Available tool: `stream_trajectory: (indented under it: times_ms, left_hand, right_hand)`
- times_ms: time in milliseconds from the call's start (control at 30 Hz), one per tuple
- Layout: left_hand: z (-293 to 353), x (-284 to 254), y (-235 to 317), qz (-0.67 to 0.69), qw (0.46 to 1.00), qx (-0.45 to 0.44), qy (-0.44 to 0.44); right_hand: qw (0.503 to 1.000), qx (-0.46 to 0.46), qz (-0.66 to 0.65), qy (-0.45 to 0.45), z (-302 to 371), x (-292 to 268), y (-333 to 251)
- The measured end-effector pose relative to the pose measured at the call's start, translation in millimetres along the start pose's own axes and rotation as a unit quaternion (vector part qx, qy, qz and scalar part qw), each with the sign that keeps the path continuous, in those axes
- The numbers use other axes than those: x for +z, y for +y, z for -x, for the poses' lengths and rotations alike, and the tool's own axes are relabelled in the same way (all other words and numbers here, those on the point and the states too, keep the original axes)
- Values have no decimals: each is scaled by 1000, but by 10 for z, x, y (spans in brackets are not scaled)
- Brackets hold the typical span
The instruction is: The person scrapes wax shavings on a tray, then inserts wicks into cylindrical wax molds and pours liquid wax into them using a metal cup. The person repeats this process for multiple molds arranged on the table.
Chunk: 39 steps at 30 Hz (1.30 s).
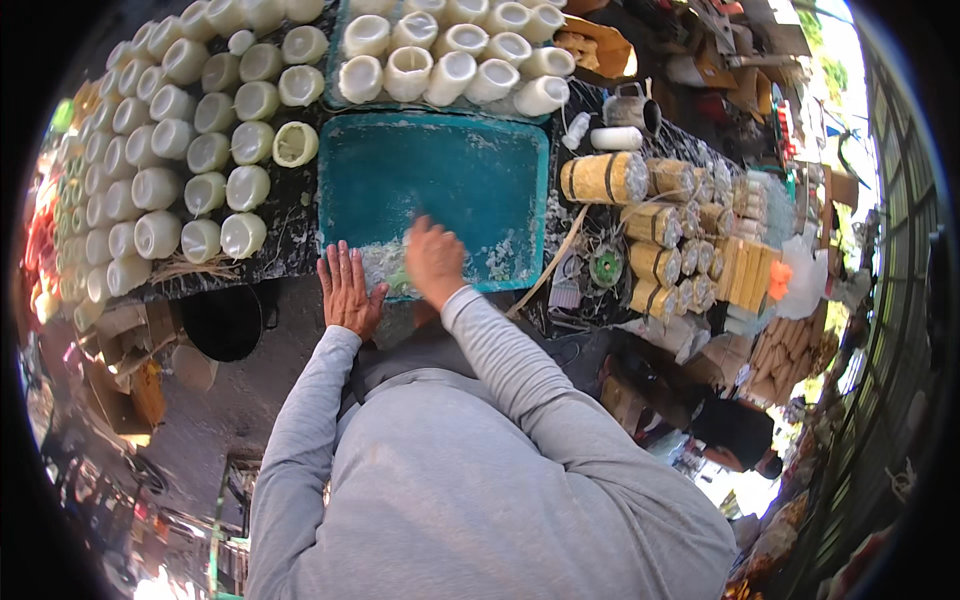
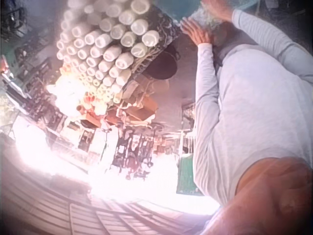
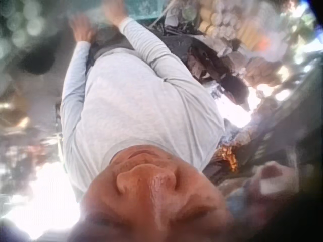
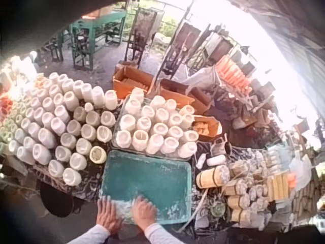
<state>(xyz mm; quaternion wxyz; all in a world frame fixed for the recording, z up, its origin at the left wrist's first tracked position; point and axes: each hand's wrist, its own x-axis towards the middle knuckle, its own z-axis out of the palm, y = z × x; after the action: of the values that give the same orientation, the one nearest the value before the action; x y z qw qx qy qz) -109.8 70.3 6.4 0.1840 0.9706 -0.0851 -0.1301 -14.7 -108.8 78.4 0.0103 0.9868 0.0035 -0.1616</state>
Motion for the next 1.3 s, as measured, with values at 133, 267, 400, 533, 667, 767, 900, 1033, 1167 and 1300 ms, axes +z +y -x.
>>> stream_trajectory:
  times_ms: [133,267,400,533,667,767,900,1033,1167,1300]
  left_hand:
    - [-36,-97,-59,-10,998,55,-11]
    - [-146,-152,-179,-28,995,96,8]
    - [-207,-169,-206,-21,990,132,-34]
    - [-215,-193,-202,-40,985,131,-103]
    - [-217,-187,-245,-9,984,177,-8]
    - [-219,-142,-249,-23,988,150,-37]
    - [-249,-144,-205,-42,988,132,-71]
    - [-289,-317,-126,-72,979,154,-111]
    - [-493,-500,-55,-82,972,171,-142]
    - [-583,-570,-1,-115,962,133,-207]
  right_hand:
    - [994,22,-99,36,66,117,211]
    - [974,218,-50,31,-169,1,1304]
    - [959,269,-83,-26,27,278,886]
    - [970,190,-146,-34,111,400,-166]
    - [960,229,-158,-37,52,49,263]
    - [937,328,-121,9,68,-163,1063]
    - [925,355,-135,-27,52,37,821]
    - [967,249,-53,10,218,463,-85]
    - [954,264,-109,87,481,635,49]
    - [933,303,-163,108,644,722,278]
